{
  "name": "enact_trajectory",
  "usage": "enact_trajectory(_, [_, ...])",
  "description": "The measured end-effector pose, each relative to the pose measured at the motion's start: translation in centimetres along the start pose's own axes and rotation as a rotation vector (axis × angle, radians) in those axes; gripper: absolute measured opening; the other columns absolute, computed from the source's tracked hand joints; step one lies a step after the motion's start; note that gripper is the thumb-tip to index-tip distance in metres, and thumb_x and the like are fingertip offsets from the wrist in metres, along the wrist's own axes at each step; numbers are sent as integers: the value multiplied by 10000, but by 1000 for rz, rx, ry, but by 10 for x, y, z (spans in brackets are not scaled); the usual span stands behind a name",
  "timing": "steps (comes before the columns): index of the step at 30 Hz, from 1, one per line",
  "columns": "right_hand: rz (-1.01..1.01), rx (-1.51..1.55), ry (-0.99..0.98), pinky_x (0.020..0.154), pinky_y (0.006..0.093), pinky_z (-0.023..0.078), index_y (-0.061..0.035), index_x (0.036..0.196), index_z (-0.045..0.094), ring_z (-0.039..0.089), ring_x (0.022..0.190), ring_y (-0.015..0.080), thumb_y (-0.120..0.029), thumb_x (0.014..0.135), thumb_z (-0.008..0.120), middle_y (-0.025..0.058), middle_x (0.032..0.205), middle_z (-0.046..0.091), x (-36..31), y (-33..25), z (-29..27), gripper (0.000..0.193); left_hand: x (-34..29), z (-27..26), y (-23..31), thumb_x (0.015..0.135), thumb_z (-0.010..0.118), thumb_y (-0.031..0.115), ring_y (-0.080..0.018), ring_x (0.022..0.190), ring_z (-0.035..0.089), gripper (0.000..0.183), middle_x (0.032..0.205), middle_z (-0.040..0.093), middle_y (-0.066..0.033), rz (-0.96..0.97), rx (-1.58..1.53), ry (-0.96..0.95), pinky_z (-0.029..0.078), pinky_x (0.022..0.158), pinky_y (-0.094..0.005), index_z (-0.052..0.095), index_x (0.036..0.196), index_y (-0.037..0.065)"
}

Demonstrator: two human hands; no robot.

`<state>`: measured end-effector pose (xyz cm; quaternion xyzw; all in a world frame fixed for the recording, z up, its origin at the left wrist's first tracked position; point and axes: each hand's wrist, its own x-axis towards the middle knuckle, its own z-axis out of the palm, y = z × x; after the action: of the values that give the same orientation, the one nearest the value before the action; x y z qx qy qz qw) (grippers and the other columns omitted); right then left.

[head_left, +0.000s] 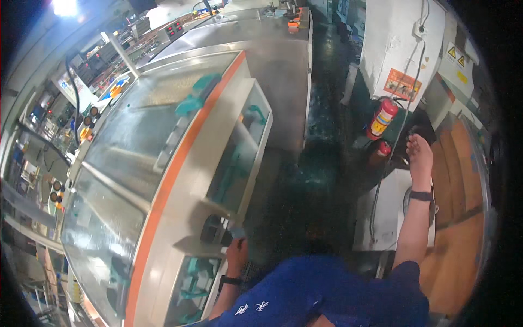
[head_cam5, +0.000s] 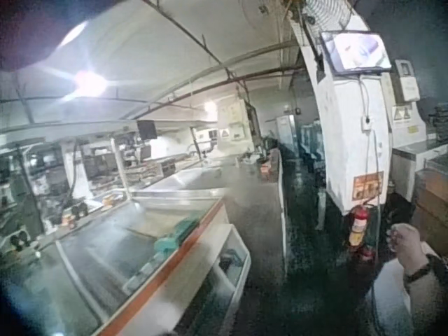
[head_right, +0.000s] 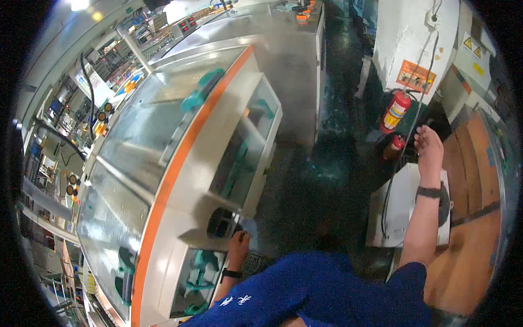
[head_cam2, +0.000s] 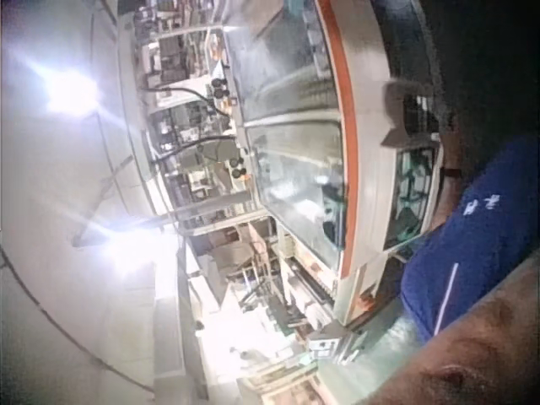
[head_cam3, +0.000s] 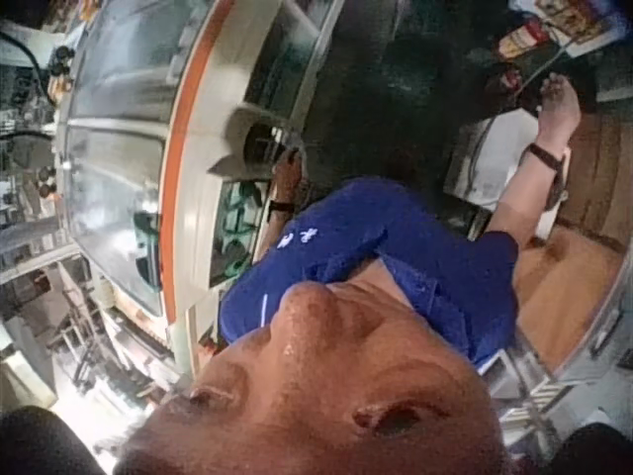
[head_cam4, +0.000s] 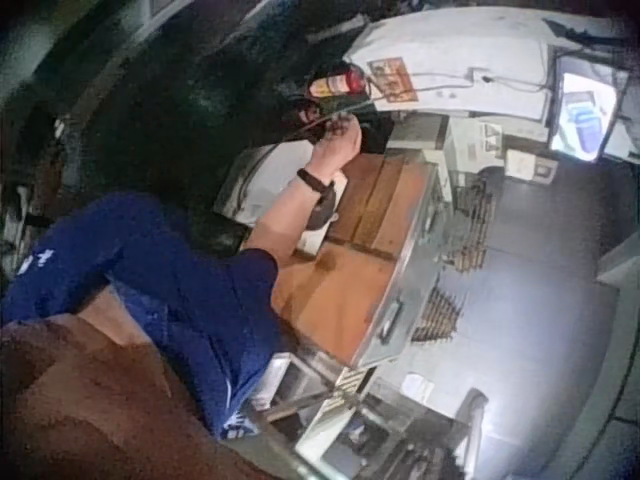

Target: Operating an industrial processing machine and inspecting copper sheets on a conveyor.

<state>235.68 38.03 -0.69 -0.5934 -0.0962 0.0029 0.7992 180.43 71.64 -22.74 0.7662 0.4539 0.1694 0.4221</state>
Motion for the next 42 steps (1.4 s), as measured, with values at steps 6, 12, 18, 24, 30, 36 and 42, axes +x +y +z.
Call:
enact_trajectory(6, [-67, -10, -134, 741, 295, 503, -31, 1172, 688, 643, 850, 139, -234, 1040, 592, 42, 1012, 706, 196, 7, 132, 261, 87, 53, 126, 969, 651, 266, -296, 963, 709, 332, 1030, 742, -197, -97, -81, 102, 534, 846, -388, 707, 1121, -23])
enact_trajectory(12, [-79, -61, -406, 797, 297, 511, -12, 1204, 679, 662, 895, 147, -208, 1043, 599, 66, 1064, 714, 333, 38, 264, 266, 233, 104, 180, 980, 638, 212, -234, 921, 705, 278, 985, 751, -156, -117, -220, 237, 534, 842, -352, 713, 1109, -22])
enact_trajectory(18, [-51, -107, -518, 816, 295, 509, -23, 1207, 683, 656, 899, 142, -221, 1044, 609, 64, 1083, 709, 468, 80, 346, 267, 407, 146, 250, 1000, 609, 165, -165, 943, 680, 229, 999, 734, -83, -25, -279, 255, 526, 861, -309, 691, 1109, -20])
enact_trajectory(24, [-73, -146, -512, 814, 292, 511, -36, 1217, 685, 655, 898, 143, -240, 1042, 613, 55, 1082, 710, 600, 96, 394, 279, 532, 169, 380, 999, 610, 106, -136, 947, 671, 184, 999, 731, -74, 103, -396, 238, 519, 863, -275, 691, 1109, -18])
enact_trajectory(30, [-171, -122, -616, 788, 266, 511, -23, 1190, 705, 672, 881, 123, -256, 1020, 636, 52, 1060, 738, 746, 135, 476, 297, 614, 195, 466, 934, 595, 10, -224, 966, 698, 179, 1039, 737, -113, 327, -258, 457, 534, 865, -344, 705, 1074, -15])
enact_trajectory(36, [-376, -287, -718, 853, 287, 505, -24, 1304, 652, 658, 958, 135, -254, 1015, 654, 61, 1123, 716, 907, 163, 586, 369, 660, 264, 546, 892, 541, 68, -323, 1100, 606, 288, 1174, 651, -222, 417, -288, 842, 450, 1013, -439, 624, 1134, -64])
enact_trajectory(42, [-596, -432, -932, 976, 346, 511, 0, 1429, 548, 663, 1110, 226, -331, 956, 741, 180, 1262, 683, 1019, 204, 699, 610, 687, 322, 646, 920, 622, 259, -362, 1228, 574, 373, 1256, 633, -225, 406, -296, 1028, 350, 1143, -527, 615, 1159, -27])
